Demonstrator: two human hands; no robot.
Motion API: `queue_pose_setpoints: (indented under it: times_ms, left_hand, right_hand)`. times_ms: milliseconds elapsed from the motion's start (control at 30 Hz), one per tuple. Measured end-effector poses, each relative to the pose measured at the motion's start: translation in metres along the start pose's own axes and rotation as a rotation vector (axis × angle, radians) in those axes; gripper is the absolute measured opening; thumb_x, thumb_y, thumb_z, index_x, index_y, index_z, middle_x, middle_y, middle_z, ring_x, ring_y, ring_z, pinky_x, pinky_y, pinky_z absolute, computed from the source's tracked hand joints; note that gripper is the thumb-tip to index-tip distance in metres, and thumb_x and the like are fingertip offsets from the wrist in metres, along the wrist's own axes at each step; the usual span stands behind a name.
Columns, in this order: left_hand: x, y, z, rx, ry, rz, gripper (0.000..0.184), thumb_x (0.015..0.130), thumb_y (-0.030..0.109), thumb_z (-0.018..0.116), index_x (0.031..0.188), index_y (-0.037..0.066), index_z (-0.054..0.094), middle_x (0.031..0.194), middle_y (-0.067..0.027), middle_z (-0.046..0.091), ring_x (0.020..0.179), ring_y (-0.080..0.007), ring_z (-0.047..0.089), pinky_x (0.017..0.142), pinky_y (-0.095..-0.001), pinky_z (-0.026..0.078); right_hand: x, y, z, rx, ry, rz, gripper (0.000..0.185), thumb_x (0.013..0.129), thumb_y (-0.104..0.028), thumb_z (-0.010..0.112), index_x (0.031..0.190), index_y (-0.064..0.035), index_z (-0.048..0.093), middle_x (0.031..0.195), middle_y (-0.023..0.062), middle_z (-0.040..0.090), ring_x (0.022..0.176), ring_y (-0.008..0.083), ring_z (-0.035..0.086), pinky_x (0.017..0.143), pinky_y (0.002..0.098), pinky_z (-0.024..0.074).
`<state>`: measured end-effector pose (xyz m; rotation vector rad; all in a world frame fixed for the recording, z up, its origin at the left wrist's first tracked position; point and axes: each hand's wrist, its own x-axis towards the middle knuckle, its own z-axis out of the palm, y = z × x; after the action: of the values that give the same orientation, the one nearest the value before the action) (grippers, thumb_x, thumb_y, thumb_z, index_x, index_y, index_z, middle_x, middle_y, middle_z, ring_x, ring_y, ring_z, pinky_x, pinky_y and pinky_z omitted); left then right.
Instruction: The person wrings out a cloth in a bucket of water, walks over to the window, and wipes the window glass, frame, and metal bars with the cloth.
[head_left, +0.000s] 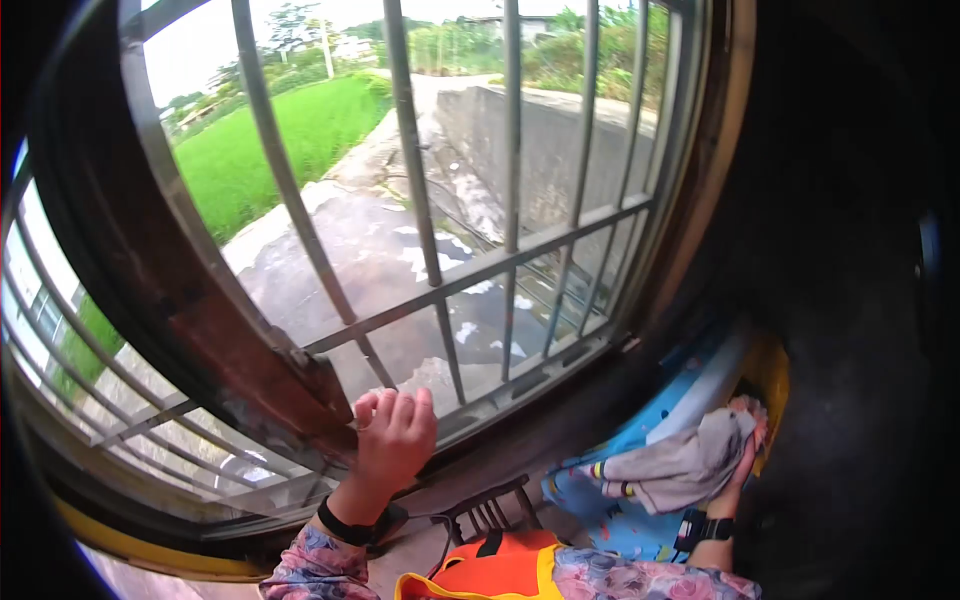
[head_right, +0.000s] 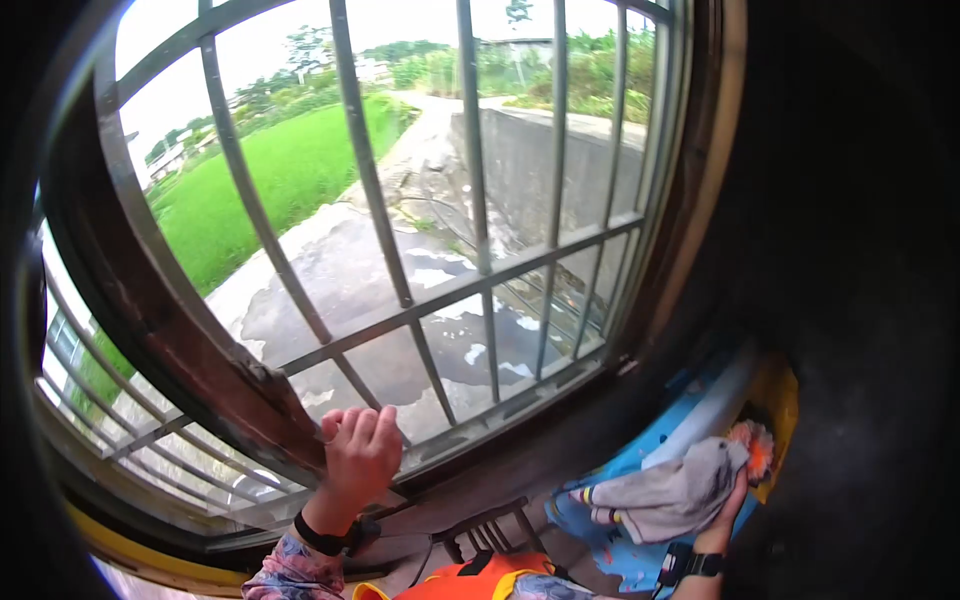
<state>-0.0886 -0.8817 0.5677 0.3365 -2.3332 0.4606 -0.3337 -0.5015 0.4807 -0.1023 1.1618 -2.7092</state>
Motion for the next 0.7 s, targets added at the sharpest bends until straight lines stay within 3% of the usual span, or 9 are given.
queue_pose_setpoints:
  times_ms: [200,267,400,467,500,567,600,633,700]
  left_hand:
    - [0.002,0.003,0.004,0.046,0.025,-0.058,0.014,0.069,0.009,0.058,0.083,0.005,0.057,0.068,-0.0028,0.051,0.067,-0.0182,0.051,0.066,-0.0333,0.036]
    - [-0.001,0.002,0.003,-0.050,-0.014,-0.017,0.013,0.069,0.009,0.058,0.082,0.006,0.057,0.064,-0.0026,0.050,0.061,-0.0184,0.050,0.063,-0.0327,0.036]
    - [-0.009,0.004,-0.004,-0.157,-0.031,0.094,0.014,0.069,0.008,0.057,0.083,0.006,0.057,0.065,-0.0012,0.049,0.061,-0.0156,0.050,0.064,-0.0301,0.036]
    - [-0.009,0.010,-0.013,-0.141,0.189,0.131,0.013,0.069,0.008,0.056,0.082,0.007,0.056,0.063,-0.0001,0.047,0.060,-0.0149,0.050,0.065,-0.0313,0.036]
    - [-0.012,0.013,-0.020,-0.087,0.229,0.112,0.013,0.068,0.009,0.057,0.081,0.007,0.056,0.066,-0.0004,0.048,0.064,-0.0151,0.052,0.068,-0.0326,0.036]
    - [-0.011,0.011,-0.034,-0.008,0.259,0.070,0.015,0.067,0.008,0.057,0.081,0.007,0.056,0.070,-0.0018,0.050,0.067,-0.0173,0.054,0.069,-0.0333,0.036]
    - [-0.012,0.010,-0.037,0.046,0.283,0.022,0.016,0.065,0.007,0.057,0.081,0.007,0.056,0.073,-0.0032,0.052,0.070,-0.0195,0.055,0.069,-0.0340,0.037]
    - [-0.016,0.003,-0.033,0.064,0.286,-0.020,0.019,0.065,0.008,0.057,0.083,0.008,0.056,0.077,-0.0040,0.052,0.075,-0.0211,0.055,0.072,-0.0346,0.036]
    - [-0.040,-0.013,-0.013,0.190,0.280,0.033,0.022,0.065,0.009,0.058,0.087,0.010,0.055,0.082,-0.0032,0.052,0.078,-0.0209,0.055,0.073,-0.0358,0.035]
  right_hand:
    - [0.001,-0.042,0.059,0.041,-0.342,-0.044,0.047,0.088,-0.044,0.037,0.114,-0.0076,0.051,0.113,0.0056,0.055,0.103,0.0208,0.052,0.093,0.0327,0.0375]
    - [-0.006,-0.030,0.108,0.059,-0.075,-0.003,0.046,0.087,-0.044,0.039,0.112,-0.0080,0.053,0.107,0.0045,0.058,0.097,0.0202,0.054,0.088,0.0327,0.0407]
    - [0.004,-0.023,0.196,0.150,-0.417,-0.021,0.043,0.090,-0.040,0.038,0.113,-0.0072,0.052,0.113,0.0044,0.054,0.102,0.0191,0.051,0.093,0.0314,0.0372]
    - [-0.008,-0.020,0.255,0.319,-0.745,-0.002,0.040,0.091,-0.035,0.037,0.118,-0.0071,0.047,0.114,0.0046,0.053,0.104,0.0193,0.050,0.093,0.0310,0.0370]
    - [-0.001,0.001,0.262,0.010,-0.893,-0.286,0.039,0.091,-0.032,0.038,0.121,-0.0068,0.042,0.115,0.0049,0.052,0.106,0.0186,0.048,0.094,0.0316,0.0361]
    - [0.005,0.073,0.300,-0.630,-1.284,-0.473,0.043,0.088,-0.028,0.045,0.124,-0.0053,0.039,0.121,0.0074,0.048,0.113,0.0195,0.044,0.097,0.0340,0.0323]
    - [-0.009,0.105,0.332,-0.970,-1.539,-0.348,0.047,0.085,-0.028,0.051,0.123,-0.0040,0.039,0.125,0.0096,0.045,0.117,0.0212,0.041,0.100,0.0359,0.0293]
    - [-0.019,0.127,0.349,-1.065,-1.721,-0.461,0.046,0.085,-0.027,0.051,0.123,-0.0039,0.040,0.125,0.0100,0.046,0.116,0.0215,0.042,0.099,0.0360,0.0298]
    - [-0.029,0.151,0.376,-0.970,-1.798,-0.801,0.044,0.085,-0.026,0.051,0.122,-0.0036,0.041,0.124,0.0108,0.046,0.115,0.0221,0.043,0.098,0.0362,0.0308]
